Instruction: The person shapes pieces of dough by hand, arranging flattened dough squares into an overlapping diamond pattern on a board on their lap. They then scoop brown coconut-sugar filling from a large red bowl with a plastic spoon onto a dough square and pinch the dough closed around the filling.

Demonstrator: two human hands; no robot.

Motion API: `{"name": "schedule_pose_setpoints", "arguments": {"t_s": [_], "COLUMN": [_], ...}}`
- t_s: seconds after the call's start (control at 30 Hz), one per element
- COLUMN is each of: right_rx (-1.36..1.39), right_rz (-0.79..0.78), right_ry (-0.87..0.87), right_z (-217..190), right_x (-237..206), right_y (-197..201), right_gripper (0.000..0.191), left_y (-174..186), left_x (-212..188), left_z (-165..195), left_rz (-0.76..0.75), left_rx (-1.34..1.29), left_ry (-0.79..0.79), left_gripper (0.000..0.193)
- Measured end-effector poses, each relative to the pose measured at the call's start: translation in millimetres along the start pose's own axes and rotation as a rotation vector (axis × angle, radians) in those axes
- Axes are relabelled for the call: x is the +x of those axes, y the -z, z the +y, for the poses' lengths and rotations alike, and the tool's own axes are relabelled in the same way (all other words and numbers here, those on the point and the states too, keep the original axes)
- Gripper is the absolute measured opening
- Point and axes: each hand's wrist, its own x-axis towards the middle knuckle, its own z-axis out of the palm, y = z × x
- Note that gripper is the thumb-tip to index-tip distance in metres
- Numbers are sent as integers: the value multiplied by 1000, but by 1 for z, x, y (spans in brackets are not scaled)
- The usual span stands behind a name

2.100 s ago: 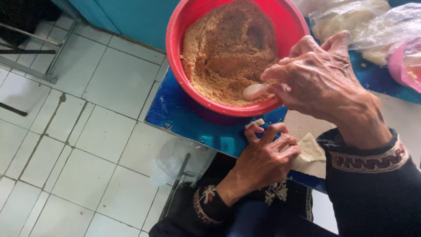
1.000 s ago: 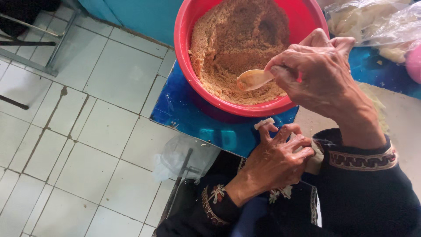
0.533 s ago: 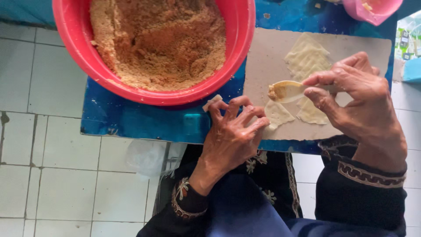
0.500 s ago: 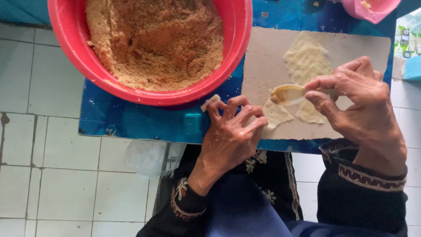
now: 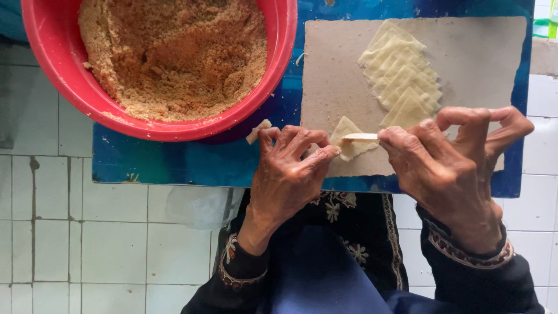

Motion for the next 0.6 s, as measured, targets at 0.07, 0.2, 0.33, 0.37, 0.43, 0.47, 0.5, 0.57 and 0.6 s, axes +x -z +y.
{"name": "schedule_pose_setpoints", "arguments": {"t_s": [0.07, 0.2, 0.33, 0.37, 0.43, 0.47, 0.5, 0.57, 0.6], "right_rx": [4, 12, 55, 73, 109, 46, -18, -8, 65], "right_rz": [-11, -6, -41, -55, -85, -49, -11, 14, 3], "right_ry": [-11, -34, -72, -84, -105, -89, -71, -100, -146], "right_z": [-3, -3, -1, 0, 2, 2, 2, 2, 2], "right_x": [-6, -19, -32, -34, -36, -36, -34, -26, -20], "right_y": [2, 0, -6, -7, -9, -9, -9, -7, -4], "right_gripper": [14, 16, 20, 19, 17, 19, 20, 19, 17], "left_y": [0, 0, -2, -1, -1, -1, -2, -2, -1], "left_x": [0, -1, -1, -1, -2, -2, -2, -3, -3], "left_z": [0, 0, 0, -1, -1, -1, -2, -2, -2], "left_rz": [6, -10, -6, -8, 0, 2, -1, -7, -3], "left_rx": [-23, -28, -32, -34, -22, -19, -20, -21, -16], "left_ry": [4, 3, -2, -4, -10, -16, -15, -10, -18], "left_gripper": [22, 22, 24, 25, 24, 24, 24, 25, 25]}}
